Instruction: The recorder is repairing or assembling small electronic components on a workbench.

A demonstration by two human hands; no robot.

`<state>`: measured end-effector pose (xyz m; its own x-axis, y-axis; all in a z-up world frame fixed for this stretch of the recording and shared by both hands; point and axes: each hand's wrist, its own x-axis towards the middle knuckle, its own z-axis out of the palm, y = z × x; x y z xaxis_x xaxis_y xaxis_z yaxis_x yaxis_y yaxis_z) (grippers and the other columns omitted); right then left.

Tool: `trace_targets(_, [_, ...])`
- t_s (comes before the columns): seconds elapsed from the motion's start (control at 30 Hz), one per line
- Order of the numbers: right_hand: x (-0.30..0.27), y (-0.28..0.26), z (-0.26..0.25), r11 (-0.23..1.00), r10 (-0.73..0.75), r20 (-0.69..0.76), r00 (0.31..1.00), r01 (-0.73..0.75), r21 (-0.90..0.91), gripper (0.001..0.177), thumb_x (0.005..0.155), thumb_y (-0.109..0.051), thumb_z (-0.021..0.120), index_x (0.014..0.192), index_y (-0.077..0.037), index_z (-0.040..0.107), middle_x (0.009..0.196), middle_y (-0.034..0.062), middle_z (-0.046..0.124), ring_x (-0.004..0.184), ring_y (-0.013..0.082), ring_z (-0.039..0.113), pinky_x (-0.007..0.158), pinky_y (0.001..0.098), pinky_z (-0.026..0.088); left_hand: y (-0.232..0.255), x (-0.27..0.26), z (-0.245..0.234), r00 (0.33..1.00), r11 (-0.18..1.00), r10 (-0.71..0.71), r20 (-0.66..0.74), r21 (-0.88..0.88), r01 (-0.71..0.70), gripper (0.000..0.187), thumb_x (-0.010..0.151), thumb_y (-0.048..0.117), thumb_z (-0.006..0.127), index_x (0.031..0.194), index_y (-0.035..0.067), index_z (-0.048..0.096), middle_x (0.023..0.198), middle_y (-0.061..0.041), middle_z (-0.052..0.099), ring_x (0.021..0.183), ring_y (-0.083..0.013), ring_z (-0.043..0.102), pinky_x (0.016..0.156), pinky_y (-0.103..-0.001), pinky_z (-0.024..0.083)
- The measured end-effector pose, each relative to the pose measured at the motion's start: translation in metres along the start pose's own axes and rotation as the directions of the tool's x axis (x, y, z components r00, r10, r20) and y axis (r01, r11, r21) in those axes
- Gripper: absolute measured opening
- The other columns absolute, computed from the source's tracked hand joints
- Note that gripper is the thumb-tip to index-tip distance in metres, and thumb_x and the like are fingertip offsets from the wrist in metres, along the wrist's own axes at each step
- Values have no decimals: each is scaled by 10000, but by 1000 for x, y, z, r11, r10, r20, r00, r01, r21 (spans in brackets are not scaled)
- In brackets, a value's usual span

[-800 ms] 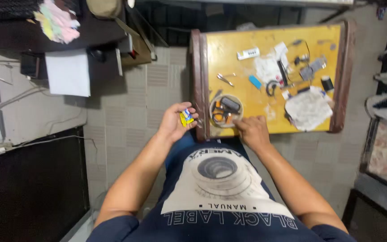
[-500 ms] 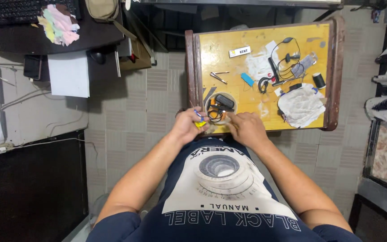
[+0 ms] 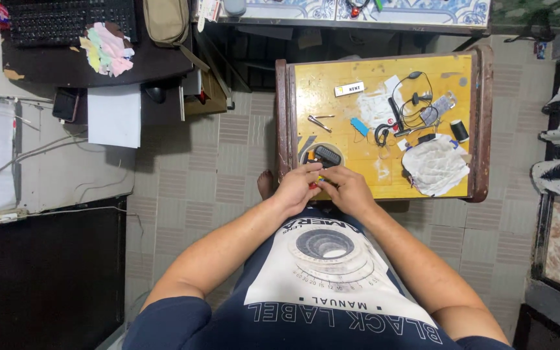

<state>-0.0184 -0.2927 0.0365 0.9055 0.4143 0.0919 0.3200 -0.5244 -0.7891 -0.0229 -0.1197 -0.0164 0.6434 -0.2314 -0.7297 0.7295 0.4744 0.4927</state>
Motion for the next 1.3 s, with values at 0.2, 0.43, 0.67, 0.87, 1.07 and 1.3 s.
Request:
trace_targets(0.2, [2,3,-6,999,34,17,999,-33,-37,270,870,-129,774,1123,-45,740,1009,138,717,902,327,709,780,382,572,-7,18,-5,991,939,91,94,323,-117,428,969,-12,570,1396,-25,586,1116,-110,692,875,-150,670,728,-258,571])
trace_targets(0.43, [3,0,-6,993,113,30,993,-112,-33,297,857,-128,785,1142,-53,745,956,134,700,852,313,698,745,373,558,11,12,-1,984,820,119,131,546,-172,471,959,12,668,1412,-61,562,1000,-156,718,796,-159,663,670,-268,550])
trace_targets(0.67, [1,7,-1,981,178,1,984,-177,76,245,864,-98,753,1103,-46,738,1018,132,696,892,270,705,761,348,567,10,10,-7,905,535,343,251,740,-408,493,870,70,827,1300,-82,640,1078,-131,742,924,-146,703,771,-232,557])
trace_targets(0.87, [-4,13,3,984,172,-45,984,-170,51,184,918,-107,719,1095,-60,740,1065,117,698,960,288,704,827,366,563,4,10,-13,967,797,216,138,546,-256,414,895,148,760,1243,-57,668,1007,-116,746,825,-134,722,669,-276,624])
trace_targets(1.07, [-2,9,-8,915,256,30,966,-232,-331,259,873,-107,680,1119,-141,750,1086,91,672,966,327,688,782,432,549,24,-8,-16,926,621,371,62,726,-297,333,893,144,766,1176,-15,691,944,-126,755,820,-171,703,714,-318,574])
trace_targets(1.3, [-3,14,-7,897,270,72,960,-224,-381,328,881,-74,613,1167,-164,746,1098,91,676,983,331,685,788,441,546,31,-6,-21,887,523,453,93,778,-349,315,862,135,795,1143,25,705,977,-121,761,908,-194,710,812,-331,563])
